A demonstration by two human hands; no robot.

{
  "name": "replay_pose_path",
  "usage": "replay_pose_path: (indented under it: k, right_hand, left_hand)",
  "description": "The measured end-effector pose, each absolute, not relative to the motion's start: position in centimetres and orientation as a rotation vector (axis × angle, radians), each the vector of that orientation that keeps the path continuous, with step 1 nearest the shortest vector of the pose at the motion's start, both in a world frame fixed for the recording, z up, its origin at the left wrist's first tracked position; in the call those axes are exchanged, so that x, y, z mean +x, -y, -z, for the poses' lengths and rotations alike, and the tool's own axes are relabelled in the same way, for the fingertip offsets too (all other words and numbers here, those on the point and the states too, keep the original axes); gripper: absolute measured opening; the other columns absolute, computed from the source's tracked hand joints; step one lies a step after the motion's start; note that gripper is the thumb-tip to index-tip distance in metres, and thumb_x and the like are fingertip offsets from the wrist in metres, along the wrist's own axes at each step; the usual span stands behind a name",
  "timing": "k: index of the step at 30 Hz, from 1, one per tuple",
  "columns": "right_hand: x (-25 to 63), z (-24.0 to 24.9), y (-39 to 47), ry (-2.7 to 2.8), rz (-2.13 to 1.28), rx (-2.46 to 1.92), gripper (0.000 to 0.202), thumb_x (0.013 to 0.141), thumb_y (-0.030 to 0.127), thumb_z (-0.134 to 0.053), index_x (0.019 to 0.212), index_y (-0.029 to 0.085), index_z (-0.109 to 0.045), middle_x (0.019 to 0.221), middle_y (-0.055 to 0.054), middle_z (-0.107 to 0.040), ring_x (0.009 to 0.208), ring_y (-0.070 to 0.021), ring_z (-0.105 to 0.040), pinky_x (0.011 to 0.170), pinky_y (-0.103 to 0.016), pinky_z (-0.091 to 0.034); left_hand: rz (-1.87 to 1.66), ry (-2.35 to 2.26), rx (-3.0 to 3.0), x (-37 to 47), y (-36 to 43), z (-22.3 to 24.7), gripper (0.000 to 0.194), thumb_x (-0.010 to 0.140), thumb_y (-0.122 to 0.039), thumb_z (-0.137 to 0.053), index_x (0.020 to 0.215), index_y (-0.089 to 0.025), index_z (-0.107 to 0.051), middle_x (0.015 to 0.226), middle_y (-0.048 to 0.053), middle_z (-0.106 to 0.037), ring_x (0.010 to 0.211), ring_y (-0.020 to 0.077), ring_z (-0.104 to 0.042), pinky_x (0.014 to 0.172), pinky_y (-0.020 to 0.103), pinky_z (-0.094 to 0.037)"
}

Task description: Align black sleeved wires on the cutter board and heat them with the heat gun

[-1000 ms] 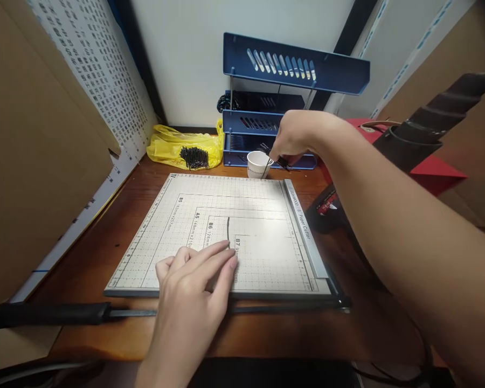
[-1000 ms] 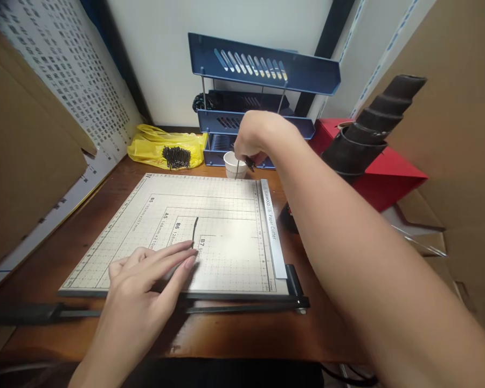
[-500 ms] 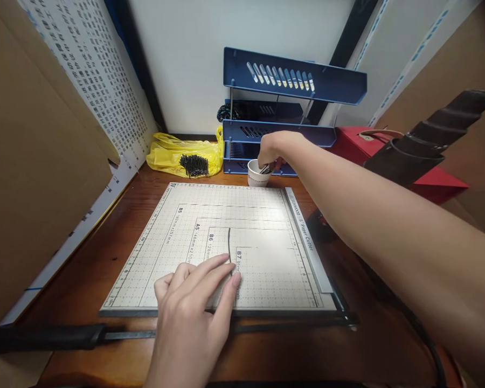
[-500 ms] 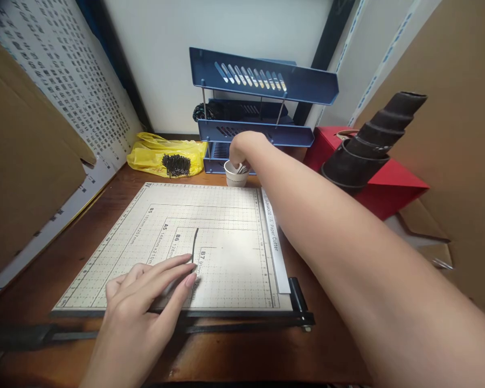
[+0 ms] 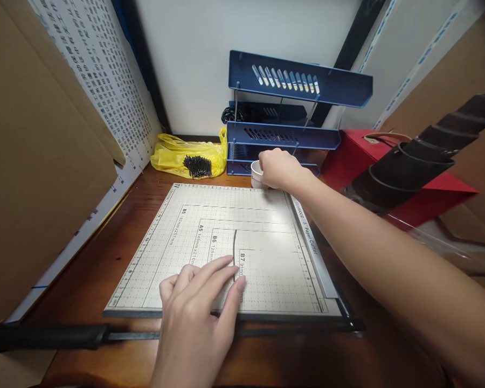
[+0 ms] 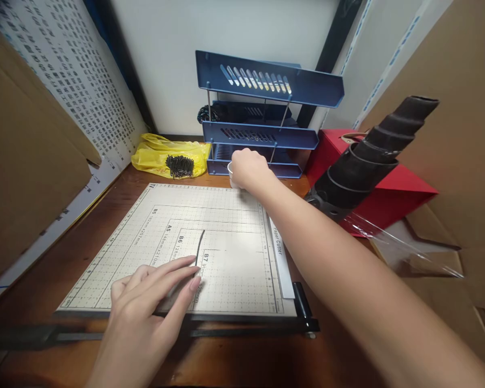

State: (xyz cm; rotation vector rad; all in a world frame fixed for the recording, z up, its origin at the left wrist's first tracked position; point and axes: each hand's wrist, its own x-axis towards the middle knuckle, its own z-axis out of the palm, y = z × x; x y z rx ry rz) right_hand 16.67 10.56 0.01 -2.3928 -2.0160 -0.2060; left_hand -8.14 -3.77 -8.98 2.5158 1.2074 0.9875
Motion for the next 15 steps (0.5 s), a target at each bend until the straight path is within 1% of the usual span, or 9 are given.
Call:
replay_pose_path:
  k: [3, 6, 8, 10, 12, 15]
  right_hand:
    - [17.0, 0.4, -11.5, 2.024, 0.213, -2.382, 0.029, 0.077, 0.014, -0.067, 0.106, 0.011, -0.070, 0.097, -0.018, -0.068, 0.092, -0.0306, -0.067, 0.074, -0.038, -0.054]
    - [16.9, 0.6, -12.3, 2.039, 0.239, -2.359, 0.031, 0.080, 0.016, -0.063, 0.110, 0.012, -0.068, 0.103, -0.018, -0.068, 0.095, -0.0293, -0.067, 0.077, -0.037, -0.053]
    - [16.6, 0.5, -12.3, 2.048, 0.277, -2.346, 0.035, 0.083, 0.018, -0.060, 0.117, 0.011, -0.065, 0.108, -0.019, -0.067, 0.099, -0.0301, -0.066, 0.079, -0.039, -0.053]
    - [16.2, 0.3, -12.0, 2.088, 0.306, -2.329, 0.038, 0.083, 0.018, -0.059, 0.120, 0.011, -0.064, 0.110, -0.019, -0.067, 0.101, -0.0316, -0.065, 0.080, -0.041, -0.053]
    - [15.9, 0.1, -11.5, 2.190, 0.277, -2.308, 0.034, 0.081, 0.017, -0.060, 0.114, 0.013, -0.068, 0.106, -0.019, -0.069, 0.098, -0.0316, -0.066, 0.080, -0.041, -0.053]
    - [15.9, -0.1, -11.7, 2.432, 0.173, -2.220, 0.024, 0.075, 0.011, -0.063, 0.096, 0.014, -0.073, 0.099, -0.017, -0.071, 0.092, -0.0297, -0.067, 0.079, -0.040, -0.053]
  left_hand:
    - [-0.987, -1.219, 2.516, -8.1, 3.8, 8.9, 0.012, 0.094, -0.029, -0.066, 0.104, -0.029, -0.072, 0.115, -0.003, -0.076, 0.085, 0.0221, -0.064, 0.078, 0.040, -0.031]
    - [-0.992, -1.231, 2.514, -8.0, 3.8, 8.9, 0.012, 0.094, -0.029, -0.065, 0.103, -0.029, -0.073, 0.114, -0.003, -0.077, 0.086, 0.0225, -0.064, 0.078, 0.040, -0.031]
    - [-1.001, -1.232, 2.512, -7.9, 3.8, 8.9, 0.012, 0.094, -0.029, -0.064, 0.102, -0.030, -0.073, 0.114, -0.003, -0.077, 0.085, 0.0222, -0.064, 0.078, 0.040, -0.030]
    - [-1.006, -1.229, 2.515, -7.9, 3.8, 8.9, 0.012, 0.095, -0.029, -0.064, 0.102, -0.030, -0.073, 0.114, -0.002, -0.077, 0.084, 0.0218, -0.064, 0.078, 0.040, -0.030]
    - [-1.002, -1.223, 2.523, -8.0, 3.8, 8.9, 0.012, 0.095, -0.030, -0.064, 0.102, -0.030, -0.073, 0.114, -0.002, -0.077, 0.084, 0.0219, -0.064, 0.078, 0.040, -0.030]
    - [-0.994, -1.212, 2.532, -8.0, 3.7, 8.9, 0.012, 0.094, -0.029, -0.064, 0.103, -0.030, -0.073, 0.115, -0.001, -0.077, 0.085, 0.0229, -0.064, 0.077, 0.040, -0.030]
